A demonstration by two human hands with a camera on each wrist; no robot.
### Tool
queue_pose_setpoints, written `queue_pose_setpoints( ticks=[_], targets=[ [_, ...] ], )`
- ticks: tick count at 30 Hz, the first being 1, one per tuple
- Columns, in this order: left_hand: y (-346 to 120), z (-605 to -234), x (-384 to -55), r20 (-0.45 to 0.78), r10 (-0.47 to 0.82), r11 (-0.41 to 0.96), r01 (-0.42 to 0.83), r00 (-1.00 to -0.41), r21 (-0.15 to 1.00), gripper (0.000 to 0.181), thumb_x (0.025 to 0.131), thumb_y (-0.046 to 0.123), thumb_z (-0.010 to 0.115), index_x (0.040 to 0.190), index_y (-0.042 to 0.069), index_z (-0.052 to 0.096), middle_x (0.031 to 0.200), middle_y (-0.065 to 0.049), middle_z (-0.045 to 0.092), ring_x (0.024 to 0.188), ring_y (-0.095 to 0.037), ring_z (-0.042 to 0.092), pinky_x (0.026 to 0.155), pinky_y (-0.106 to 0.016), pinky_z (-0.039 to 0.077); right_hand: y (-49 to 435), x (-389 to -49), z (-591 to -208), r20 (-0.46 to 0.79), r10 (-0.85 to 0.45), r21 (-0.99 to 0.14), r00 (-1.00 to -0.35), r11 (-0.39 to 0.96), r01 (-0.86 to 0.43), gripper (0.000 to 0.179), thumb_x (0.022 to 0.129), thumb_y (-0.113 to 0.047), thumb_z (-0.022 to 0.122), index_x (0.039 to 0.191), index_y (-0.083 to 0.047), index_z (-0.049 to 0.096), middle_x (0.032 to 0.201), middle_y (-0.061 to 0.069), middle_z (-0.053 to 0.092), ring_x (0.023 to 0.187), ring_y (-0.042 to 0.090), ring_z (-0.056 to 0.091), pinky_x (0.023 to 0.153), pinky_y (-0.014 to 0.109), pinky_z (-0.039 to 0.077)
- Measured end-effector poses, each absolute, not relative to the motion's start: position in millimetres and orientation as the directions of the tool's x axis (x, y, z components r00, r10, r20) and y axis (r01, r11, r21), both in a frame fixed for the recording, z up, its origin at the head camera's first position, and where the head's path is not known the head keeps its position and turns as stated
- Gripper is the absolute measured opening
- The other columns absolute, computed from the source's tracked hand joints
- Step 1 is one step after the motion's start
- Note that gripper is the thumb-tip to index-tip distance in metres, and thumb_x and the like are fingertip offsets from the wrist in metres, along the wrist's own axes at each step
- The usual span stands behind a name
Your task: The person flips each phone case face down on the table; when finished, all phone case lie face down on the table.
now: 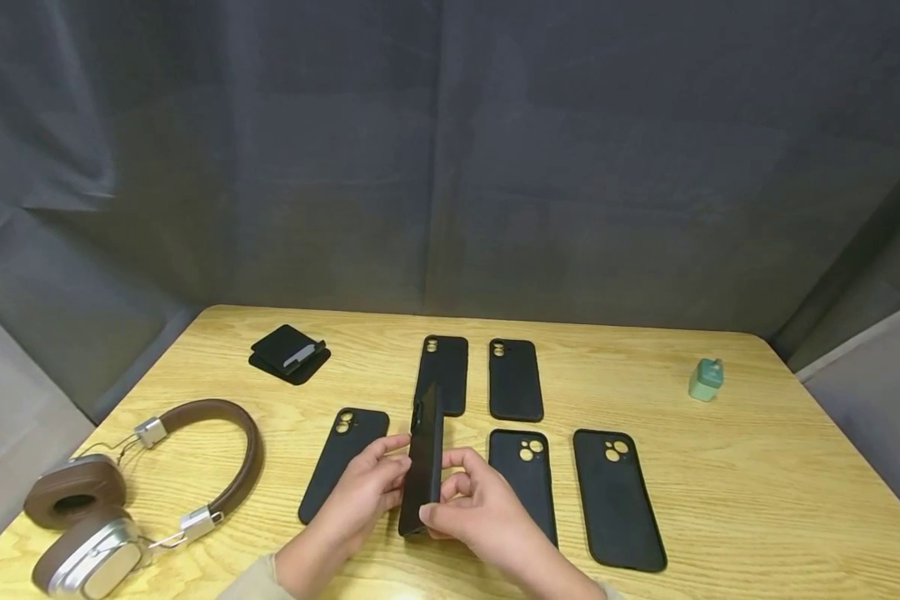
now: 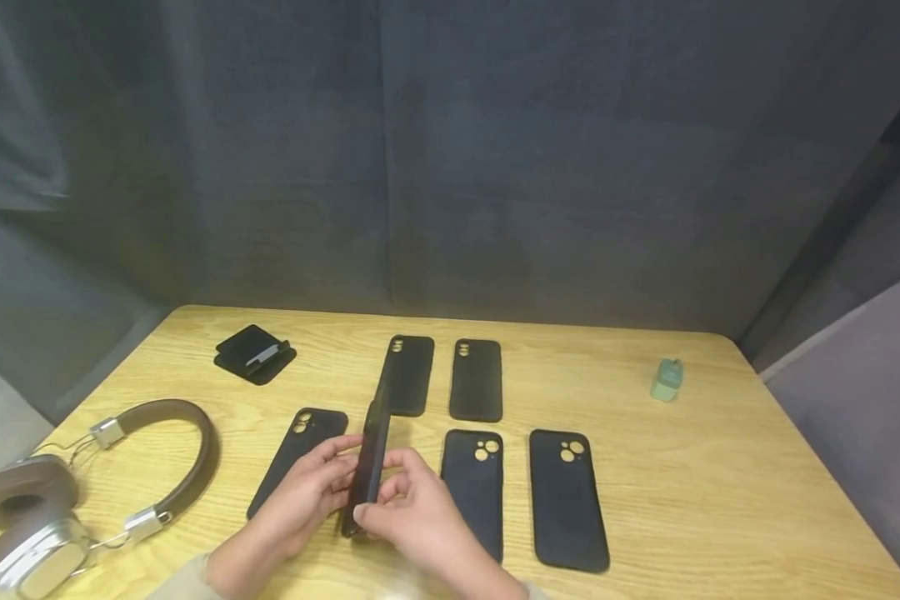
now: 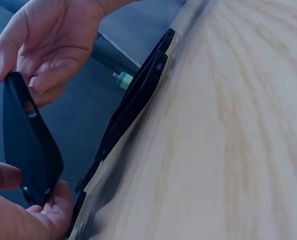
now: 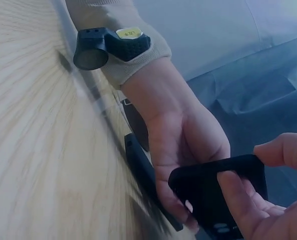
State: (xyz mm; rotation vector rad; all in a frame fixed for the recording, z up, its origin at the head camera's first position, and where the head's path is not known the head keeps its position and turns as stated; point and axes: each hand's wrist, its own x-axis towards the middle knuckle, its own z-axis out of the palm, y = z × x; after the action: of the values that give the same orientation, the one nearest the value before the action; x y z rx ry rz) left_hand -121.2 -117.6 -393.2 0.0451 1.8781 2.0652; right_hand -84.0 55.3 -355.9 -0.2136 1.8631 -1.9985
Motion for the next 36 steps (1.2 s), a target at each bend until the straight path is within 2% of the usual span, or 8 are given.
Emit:
queue_pose_setpoints(
  ticks=[4, 11, 16, 21, 26, 30, 36],
  targets=[
    [-122, -393, -121, -0.197, 0.244, -0.052, -0.216, -0.949, 0.975, 0.047, 0.093, 0.008, 0.046, 0.137, -0.003, 0.032, 0.11, -0.012, 0.058, 0.089, -0.014, 0.059, 0.077, -0.029, 0.047, 60, -84, -359, -0.163, -0.387, -0.98, -0.907, -0.043, 0.195, 0.053, 0.079, -0.002, 0.064, 0.124, 0.006, 0.039, 0.077, 0.002, 0.051, 0.072, 0.012, 0.062, 0.071, 0.031, 0.054],
    [-128, -390, -121, -0.18, 0.122, 0.026, -0.178, -0.976, 0.984, 0.045, 0.09, 0.0, 0.05, 0.134, 0.003, 0.043, 0.106, -0.013, 0.052, 0.086, -0.017, 0.055, 0.074, -0.03, 0.046, 65, -84, -372, -0.218, -0.375, -0.97, -0.901, -0.015, 0.241, 0.056, 0.079, -0.001, 0.065, 0.125, 0.009, 0.036, 0.074, 0.003, 0.053, 0.068, 0.013, 0.061, 0.067, 0.029, 0.054],
    [-130, -389, -120, -0.132, 0.079, 0.127, -0.121, -0.988, 0.985, 0.044, 0.087, -0.004, 0.053, 0.13, 0.002, 0.049, 0.105, -0.015, 0.054, 0.087, -0.018, 0.056, 0.073, -0.03, 0.047, 65, -84, -379, -0.286, -0.364, -0.956, -0.886, 0.048, 0.288, 0.056, 0.079, -0.001, 0.066, 0.126, 0.01, 0.038, 0.074, 0.005, 0.058, 0.069, 0.015, 0.065, 0.066, 0.031, 0.055],
    [-133, -389, -119, -0.078, 0.117, 0.338, -0.035, -0.99, 0.94, 0.045, 0.084, -0.003, 0.059, 0.128, -0.002, 0.051, 0.103, -0.014, 0.058, 0.085, -0.018, 0.059, 0.07, -0.029, 0.049, 64, -86, -385, -0.326, -0.341, -0.945, -0.882, 0.107, 0.308, 0.057, 0.078, 0.0, 0.067, 0.127, 0.012, 0.038, 0.073, 0.006, 0.058, 0.068, 0.016, 0.065, 0.066, 0.032, 0.055],
    [-131, -388, -119, -0.09, 0.188, 0.518, 0.021, -0.978, 0.855, 0.046, 0.082, 0.002, 0.064, 0.126, -0.005, 0.051, 0.103, -0.013, 0.06, 0.088, -0.019, 0.061, 0.069, -0.029, 0.051, 64, -86, -392, -0.324, -0.325, -0.945, -0.888, 0.153, 0.289, 0.067, 0.078, 0.001, 0.066, 0.133, 0.017, 0.03, 0.075, 0.008, 0.059, 0.066, 0.016, 0.065, 0.064, 0.032, 0.055],
    [-129, -387, -118, -0.09, 0.213, 0.587, 0.054, -0.973, 0.808, 0.047, 0.081, 0.002, 0.067, 0.124, -0.008, 0.052, 0.104, -0.014, 0.06, 0.09, -0.021, 0.06, 0.071, -0.03, 0.052, 63, -87, -394, -0.321, -0.323, -0.945, -0.89, 0.175, 0.277, 0.075, 0.077, 0.001, 0.067, 0.137, 0.017, 0.023, 0.073, 0.008, 0.06, 0.065, 0.015, 0.064, 0.062, 0.031, 0.055],
    [-126, -383, -116, -0.102, 0.218, 0.67, 0.073, -0.971, 0.738, 0.053, 0.078, 0.007, 0.071, 0.125, -0.009, 0.051, 0.104, -0.014, 0.058, 0.09, -0.023, 0.06, 0.071, -0.031, 0.051, 60, -88, -395, -0.325, -0.316, -0.937, -0.891, 0.233, 0.259, 0.077, 0.077, 0.001, 0.068, 0.139, 0.015, 0.023, 0.072, 0.008, 0.06, 0.063, 0.015, 0.064, 0.061, 0.031, 0.055]
  ],
)
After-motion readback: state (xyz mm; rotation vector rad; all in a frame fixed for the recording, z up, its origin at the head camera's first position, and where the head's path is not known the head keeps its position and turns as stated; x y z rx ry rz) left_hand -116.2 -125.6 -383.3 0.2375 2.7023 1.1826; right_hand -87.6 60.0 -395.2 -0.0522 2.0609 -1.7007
